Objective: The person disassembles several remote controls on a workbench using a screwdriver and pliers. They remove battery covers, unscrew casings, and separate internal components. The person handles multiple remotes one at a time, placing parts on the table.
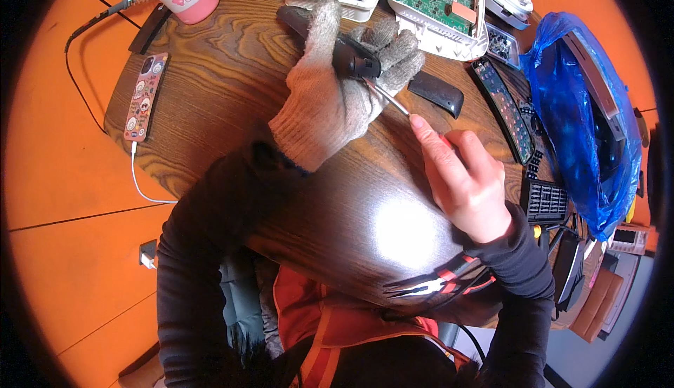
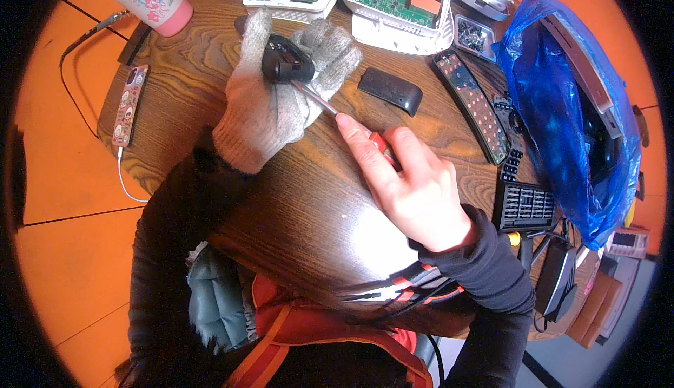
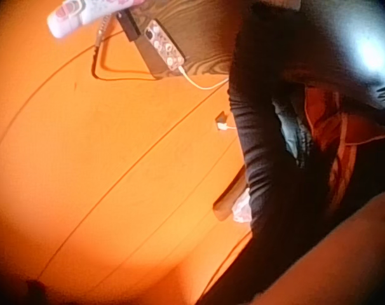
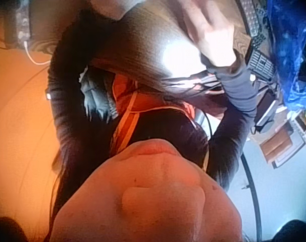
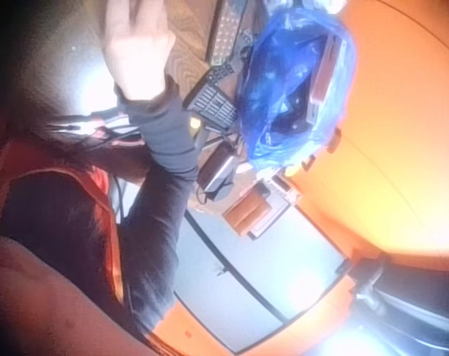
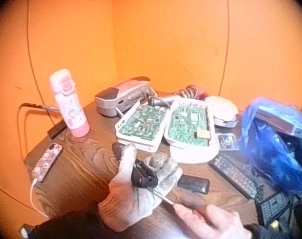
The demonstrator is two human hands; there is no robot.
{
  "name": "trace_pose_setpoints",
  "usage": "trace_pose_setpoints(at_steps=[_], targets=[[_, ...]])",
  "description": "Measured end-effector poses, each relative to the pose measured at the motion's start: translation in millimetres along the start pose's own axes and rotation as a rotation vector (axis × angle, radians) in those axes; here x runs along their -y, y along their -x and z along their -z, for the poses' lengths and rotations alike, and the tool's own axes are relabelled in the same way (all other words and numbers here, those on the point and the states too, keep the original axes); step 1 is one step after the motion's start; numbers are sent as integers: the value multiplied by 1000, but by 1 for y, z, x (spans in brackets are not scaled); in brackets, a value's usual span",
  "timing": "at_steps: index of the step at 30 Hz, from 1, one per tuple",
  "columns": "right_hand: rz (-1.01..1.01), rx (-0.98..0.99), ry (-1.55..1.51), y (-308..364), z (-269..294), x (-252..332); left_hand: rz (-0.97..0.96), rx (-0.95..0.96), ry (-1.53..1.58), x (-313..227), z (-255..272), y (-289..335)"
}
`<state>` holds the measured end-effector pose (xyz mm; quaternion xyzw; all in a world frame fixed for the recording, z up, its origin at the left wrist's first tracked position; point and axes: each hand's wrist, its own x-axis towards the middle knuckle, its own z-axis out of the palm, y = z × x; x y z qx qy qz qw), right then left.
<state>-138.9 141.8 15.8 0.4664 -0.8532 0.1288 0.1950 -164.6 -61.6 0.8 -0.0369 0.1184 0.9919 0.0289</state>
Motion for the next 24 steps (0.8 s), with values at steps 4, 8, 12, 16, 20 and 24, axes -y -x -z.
trace_pose_setpoints(at_steps=[4, 8, 12, 16, 20, 24], targets=[[-28, 6, -2, -1, 0, 5, -126, -97, -86, 8, 4, -3], [-189, 74, -385, -5, 2, -1, -406, 15, -802, 10, 12, -1], [-350, 50, -857, -11, -4, -9, -320, -69, -587, 11, 15, 0], [-660, 212, -1233, -9, 6, -9, -281, -132, -469, 12, 7, 0], [-788, 331, -1231, -10, 12, -15, -223, -270, -350, 14, -6, 0], [-541, 138, -1074, -12, 4, -14, -183, -104, -324, 4, -13, 3]])
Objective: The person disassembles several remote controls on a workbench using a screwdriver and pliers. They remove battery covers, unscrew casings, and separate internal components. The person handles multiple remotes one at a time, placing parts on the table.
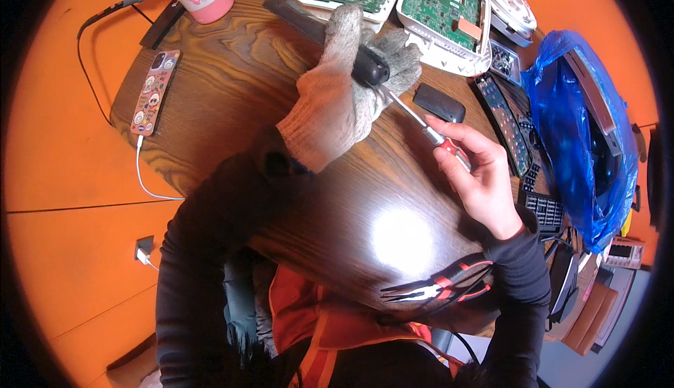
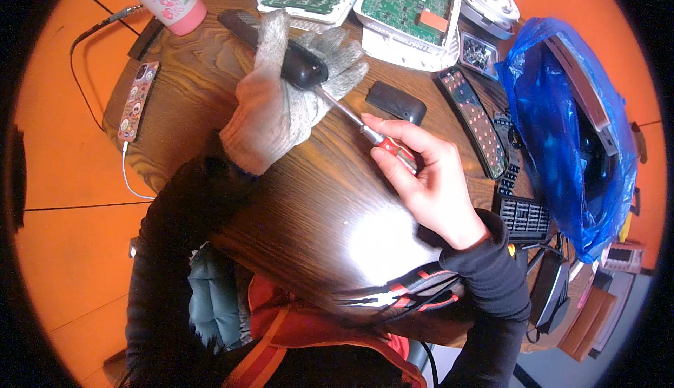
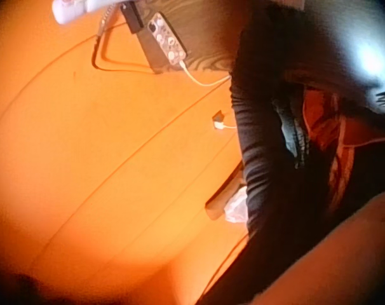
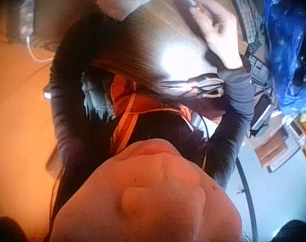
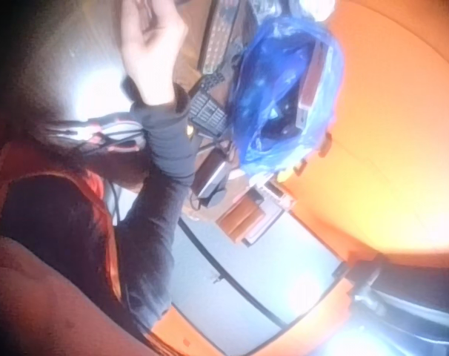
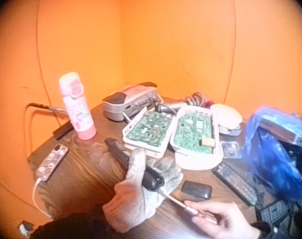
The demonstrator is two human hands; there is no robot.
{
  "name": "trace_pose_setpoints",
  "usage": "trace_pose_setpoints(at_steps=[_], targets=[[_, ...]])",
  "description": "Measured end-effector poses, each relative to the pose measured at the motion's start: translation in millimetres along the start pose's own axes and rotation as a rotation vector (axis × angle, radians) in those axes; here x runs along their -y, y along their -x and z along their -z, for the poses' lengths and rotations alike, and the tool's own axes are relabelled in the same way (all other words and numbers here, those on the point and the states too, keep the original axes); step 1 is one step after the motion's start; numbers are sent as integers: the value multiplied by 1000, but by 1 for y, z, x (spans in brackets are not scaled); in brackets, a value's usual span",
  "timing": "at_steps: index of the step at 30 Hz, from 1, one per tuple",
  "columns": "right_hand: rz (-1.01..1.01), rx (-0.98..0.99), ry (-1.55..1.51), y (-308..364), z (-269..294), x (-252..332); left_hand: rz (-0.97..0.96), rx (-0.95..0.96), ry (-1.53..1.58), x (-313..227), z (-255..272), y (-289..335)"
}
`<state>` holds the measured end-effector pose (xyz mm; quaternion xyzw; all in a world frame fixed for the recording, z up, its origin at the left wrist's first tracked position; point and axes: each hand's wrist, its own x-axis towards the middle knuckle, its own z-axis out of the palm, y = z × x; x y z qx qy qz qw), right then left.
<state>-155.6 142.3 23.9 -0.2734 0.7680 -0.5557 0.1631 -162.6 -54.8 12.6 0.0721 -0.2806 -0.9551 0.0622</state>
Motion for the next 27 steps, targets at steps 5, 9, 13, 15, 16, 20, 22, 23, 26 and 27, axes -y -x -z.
trace_pose_setpoints(at_steps=[5, 9, 13, 15, 16, 20, 22, 23, 26, 27], targets=[[-39, -32, -38, 2, 2, -1, -84, 38, -22, -18, 6, -10], [207, -59, 406, 3, 1, -1, -140, 69, -55, -20, 13, -17], [545, -151, 870, 4, 1, -1, -116, -26, 50, -19, 17, -23], [609, -195, 897, 5, 1, -1, -110, -35, 133, -19, 18, -25], [592, -201, 868, 5, 1, -1, -132, 5, 157, -20, 17, -27], [598, -227, 763, 4, 0, -3, -109, 21, 188, -17, 16, -26], [596, -216, 740, 4, 0, -3, -48, -11, 178, -16, 16, -24], [593, -208, 731, 4, 0, -3, -23, 1, 175, -16, 17, -23], [589, -197, 725, 4, 0, -2, -5, 15, 112, -15, 17, -22], [580, -192, 726, 4, 0, -2, -6, 24, 99, -15, 17, -21]])
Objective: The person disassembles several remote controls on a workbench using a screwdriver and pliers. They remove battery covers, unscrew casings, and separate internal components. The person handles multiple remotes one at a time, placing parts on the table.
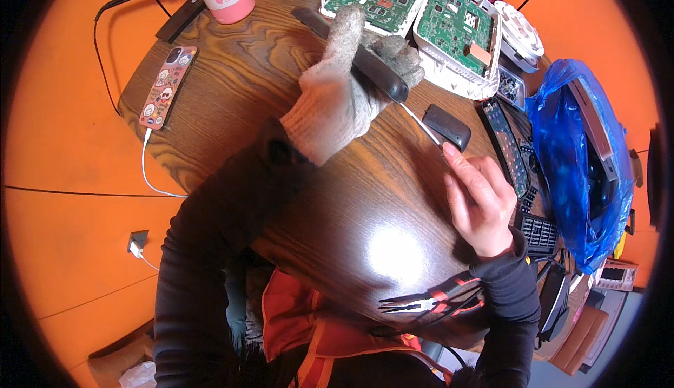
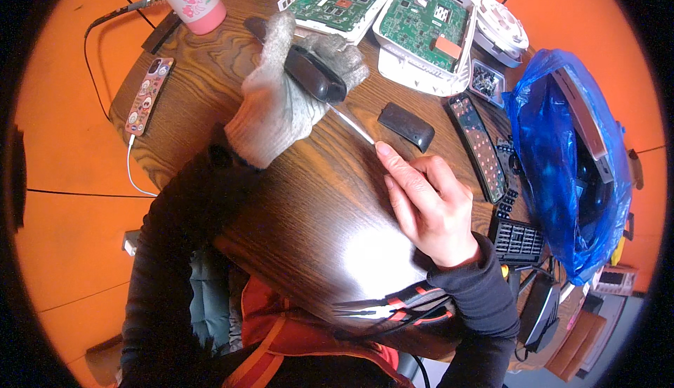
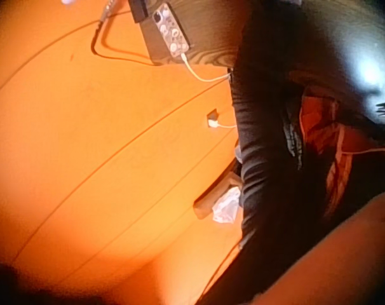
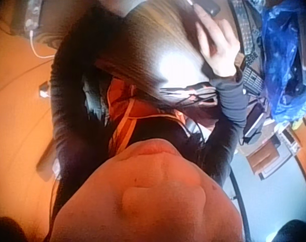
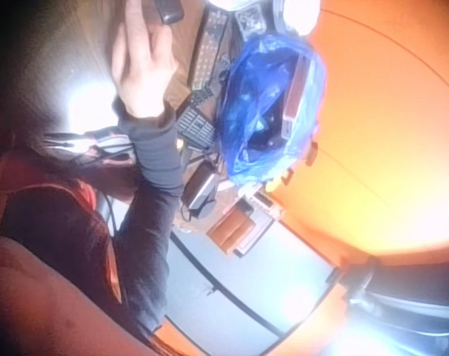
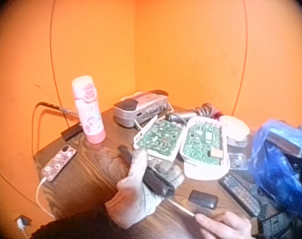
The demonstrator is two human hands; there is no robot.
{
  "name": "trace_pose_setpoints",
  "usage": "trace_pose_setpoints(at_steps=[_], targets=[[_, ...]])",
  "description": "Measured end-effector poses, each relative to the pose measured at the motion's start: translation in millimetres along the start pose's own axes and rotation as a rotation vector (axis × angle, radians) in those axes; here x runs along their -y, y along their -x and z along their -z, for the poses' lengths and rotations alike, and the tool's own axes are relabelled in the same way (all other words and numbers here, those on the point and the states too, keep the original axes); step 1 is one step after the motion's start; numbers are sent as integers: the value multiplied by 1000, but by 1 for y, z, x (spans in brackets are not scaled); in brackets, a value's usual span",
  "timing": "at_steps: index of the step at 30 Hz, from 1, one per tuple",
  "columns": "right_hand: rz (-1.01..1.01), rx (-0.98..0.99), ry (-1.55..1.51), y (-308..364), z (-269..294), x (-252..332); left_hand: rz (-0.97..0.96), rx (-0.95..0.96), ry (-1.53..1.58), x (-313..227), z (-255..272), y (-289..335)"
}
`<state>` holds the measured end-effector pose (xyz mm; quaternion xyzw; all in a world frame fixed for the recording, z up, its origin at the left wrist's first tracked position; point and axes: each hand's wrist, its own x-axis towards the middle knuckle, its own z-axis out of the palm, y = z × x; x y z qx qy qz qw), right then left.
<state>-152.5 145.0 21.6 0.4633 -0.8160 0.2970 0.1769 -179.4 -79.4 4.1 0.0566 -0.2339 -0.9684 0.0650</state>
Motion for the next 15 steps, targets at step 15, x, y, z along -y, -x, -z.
trace_pose_setpoints(at_steps=[15], targets=[[56, 87, 160, 1, 1, 8, -14, -28, -79, 12, 5, 8]])
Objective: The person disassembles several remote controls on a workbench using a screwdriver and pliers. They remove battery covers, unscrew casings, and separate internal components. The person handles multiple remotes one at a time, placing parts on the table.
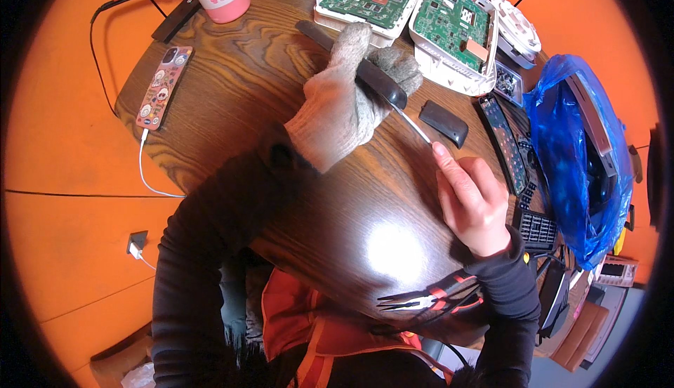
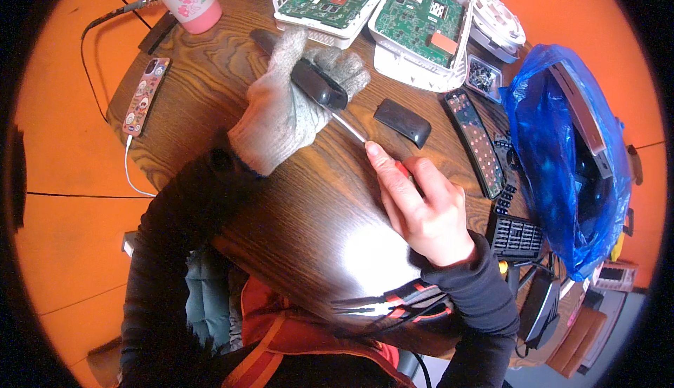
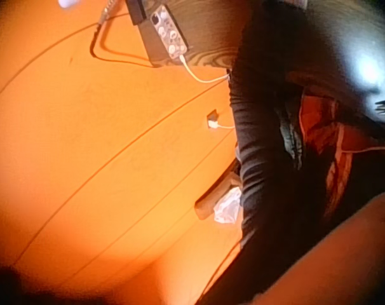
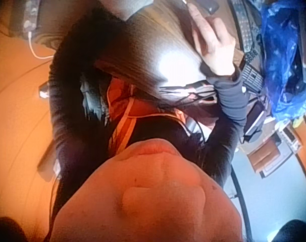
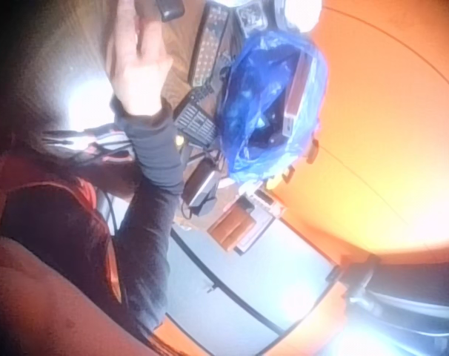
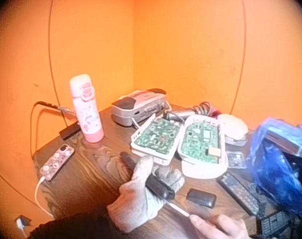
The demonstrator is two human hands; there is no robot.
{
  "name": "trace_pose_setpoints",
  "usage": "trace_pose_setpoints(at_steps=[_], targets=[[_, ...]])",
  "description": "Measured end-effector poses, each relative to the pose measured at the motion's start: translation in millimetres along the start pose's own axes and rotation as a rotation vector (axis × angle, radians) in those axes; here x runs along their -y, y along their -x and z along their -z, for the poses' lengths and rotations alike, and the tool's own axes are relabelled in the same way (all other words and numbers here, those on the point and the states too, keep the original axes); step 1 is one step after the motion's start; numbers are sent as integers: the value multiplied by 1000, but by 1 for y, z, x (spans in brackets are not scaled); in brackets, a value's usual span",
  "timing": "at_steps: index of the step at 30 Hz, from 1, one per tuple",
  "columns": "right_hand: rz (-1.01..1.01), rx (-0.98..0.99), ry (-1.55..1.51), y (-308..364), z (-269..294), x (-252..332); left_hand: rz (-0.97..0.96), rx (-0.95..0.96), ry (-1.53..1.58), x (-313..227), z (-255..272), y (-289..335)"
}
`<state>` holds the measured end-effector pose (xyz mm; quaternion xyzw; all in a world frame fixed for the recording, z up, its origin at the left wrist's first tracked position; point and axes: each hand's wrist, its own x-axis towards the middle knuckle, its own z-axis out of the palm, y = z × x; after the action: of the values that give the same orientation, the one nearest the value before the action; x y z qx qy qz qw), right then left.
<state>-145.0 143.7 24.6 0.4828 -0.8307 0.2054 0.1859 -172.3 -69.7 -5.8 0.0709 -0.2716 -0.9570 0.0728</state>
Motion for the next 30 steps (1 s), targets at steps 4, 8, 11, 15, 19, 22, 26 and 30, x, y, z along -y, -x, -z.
trace_pose_setpoints(at_steps=[4, 8, 11, 15, 19, 22, 26, 30], targets=[[-90, 23, -76, 0, -2, 2, -34, 43, 33, 2, 8, -4], [-234, 21, -361, -1, -3, -1, -19, -69, 70, 4, 7, -4], [-247, 6, -456, -2, -4, -4, -19, -110, 54, 5, 2, -3], [-140, 0, -274, -2, -4, -4, -1, -142, 65, 5, 0, -3], [-72, 34, 12, 0, -1, 1, -24, -167, 115, 7, 4, -4], [-165, 28, -182, -2, 0, 0, -164, -87, -126, 9, 7, -3], [-317, 43, -512, -6, 0, -5, -67, -177, 37, 9, 7, -5], [-359, 78, -578, -6, 2, -7, -41, -188, 94, 7, 3, -5]])
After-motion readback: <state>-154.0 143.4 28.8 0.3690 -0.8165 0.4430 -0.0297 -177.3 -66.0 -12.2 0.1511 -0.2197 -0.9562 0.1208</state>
